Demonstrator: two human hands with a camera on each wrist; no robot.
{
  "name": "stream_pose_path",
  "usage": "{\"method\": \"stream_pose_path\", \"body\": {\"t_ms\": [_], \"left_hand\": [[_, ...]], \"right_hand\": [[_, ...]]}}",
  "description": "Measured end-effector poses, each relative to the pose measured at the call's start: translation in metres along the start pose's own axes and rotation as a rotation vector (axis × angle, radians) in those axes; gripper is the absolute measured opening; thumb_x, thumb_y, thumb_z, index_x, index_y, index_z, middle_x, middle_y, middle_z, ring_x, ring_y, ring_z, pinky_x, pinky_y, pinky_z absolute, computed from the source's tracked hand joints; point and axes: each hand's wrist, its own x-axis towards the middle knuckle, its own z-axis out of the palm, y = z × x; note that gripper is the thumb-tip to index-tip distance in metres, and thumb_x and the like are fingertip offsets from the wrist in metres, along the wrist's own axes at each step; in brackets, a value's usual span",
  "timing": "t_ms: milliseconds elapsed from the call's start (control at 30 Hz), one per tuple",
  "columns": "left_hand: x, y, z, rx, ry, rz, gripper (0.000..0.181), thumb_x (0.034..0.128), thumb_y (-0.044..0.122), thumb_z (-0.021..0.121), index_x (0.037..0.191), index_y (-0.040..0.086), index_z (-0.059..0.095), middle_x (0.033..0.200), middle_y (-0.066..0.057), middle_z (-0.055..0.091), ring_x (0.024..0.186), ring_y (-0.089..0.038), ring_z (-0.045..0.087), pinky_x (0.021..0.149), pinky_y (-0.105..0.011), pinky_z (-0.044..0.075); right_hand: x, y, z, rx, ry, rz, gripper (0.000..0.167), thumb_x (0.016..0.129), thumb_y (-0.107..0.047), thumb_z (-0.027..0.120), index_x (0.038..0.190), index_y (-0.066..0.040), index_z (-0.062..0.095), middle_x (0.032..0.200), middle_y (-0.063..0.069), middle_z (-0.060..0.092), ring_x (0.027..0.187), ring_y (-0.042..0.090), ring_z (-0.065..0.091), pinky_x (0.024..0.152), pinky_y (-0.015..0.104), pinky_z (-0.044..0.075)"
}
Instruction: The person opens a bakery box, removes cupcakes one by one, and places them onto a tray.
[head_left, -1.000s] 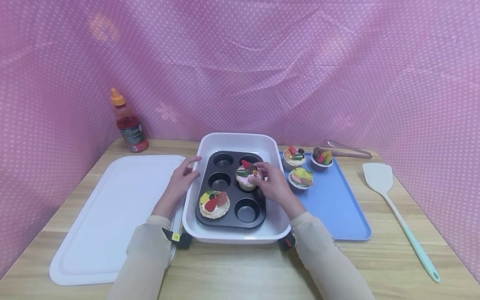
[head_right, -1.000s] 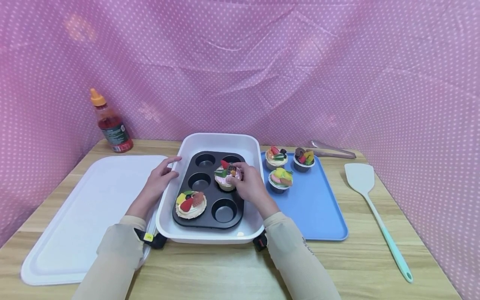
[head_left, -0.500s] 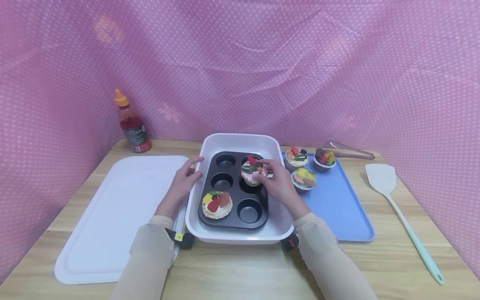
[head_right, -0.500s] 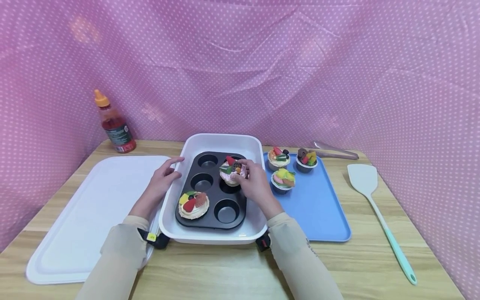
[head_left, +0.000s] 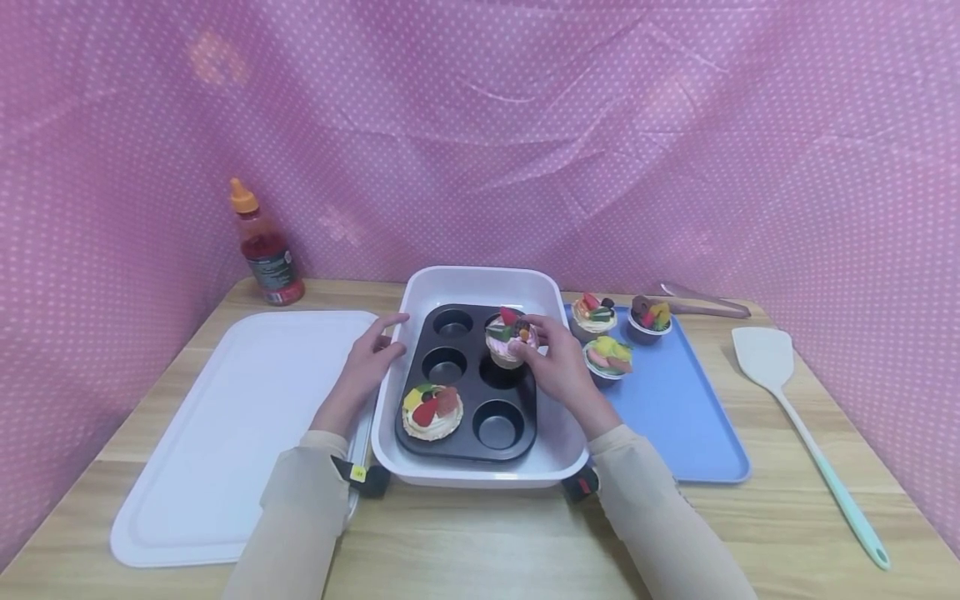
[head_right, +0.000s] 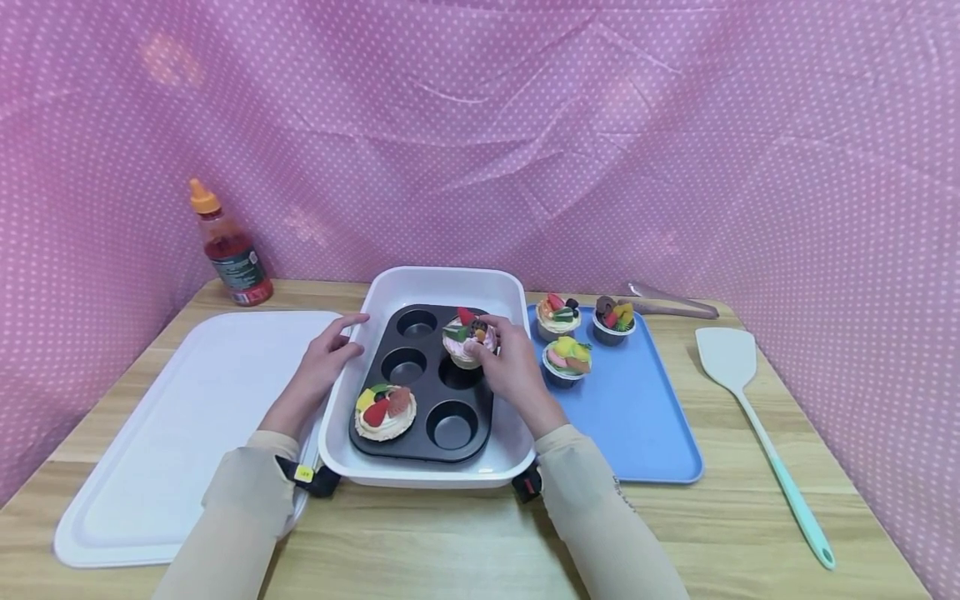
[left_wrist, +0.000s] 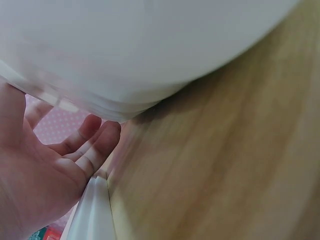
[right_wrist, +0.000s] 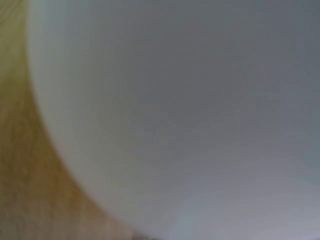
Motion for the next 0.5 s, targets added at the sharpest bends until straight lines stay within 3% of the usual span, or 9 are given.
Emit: {"method": "stream_pose_path", "body": {"t_ms": [267,500], "left_hand": [[-0.0021,0.0010,-0.0015,-0.007,0.002,0.027,0.055,0.0973,0.022,0.052,0.151,0.031,0.044,0.129,-0.023,0.059,0.117,-0.038,0.060,0.095,-0.051,0.056],[-0.0010,-0.0001,-0.0010,-0.007,-0.008,0.022,0.054,0.0976,0.023,0.052,0.151,0.032,0.044,0.129,-0.022,0.058,0.117,-0.038,0.059,0.096,-0.051,0.056]], "right_hand": [[-0.0020,-0.0041,-0.0004,0.028,-0.007,0.021,0.050,0.096,-0.021,0.068,0.142,-0.007,0.052,0.141,0.020,0.058,0.131,0.037,0.056,0.104,0.051,0.052],[-0.0025,-0.0034,-0.0009,0.003,0.011,0.002,0.050,0.095,-0.020,0.070,0.140,-0.006,0.055,0.140,0.018,0.059,0.130,0.037,0.057,0.108,0.053,0.047]]}}
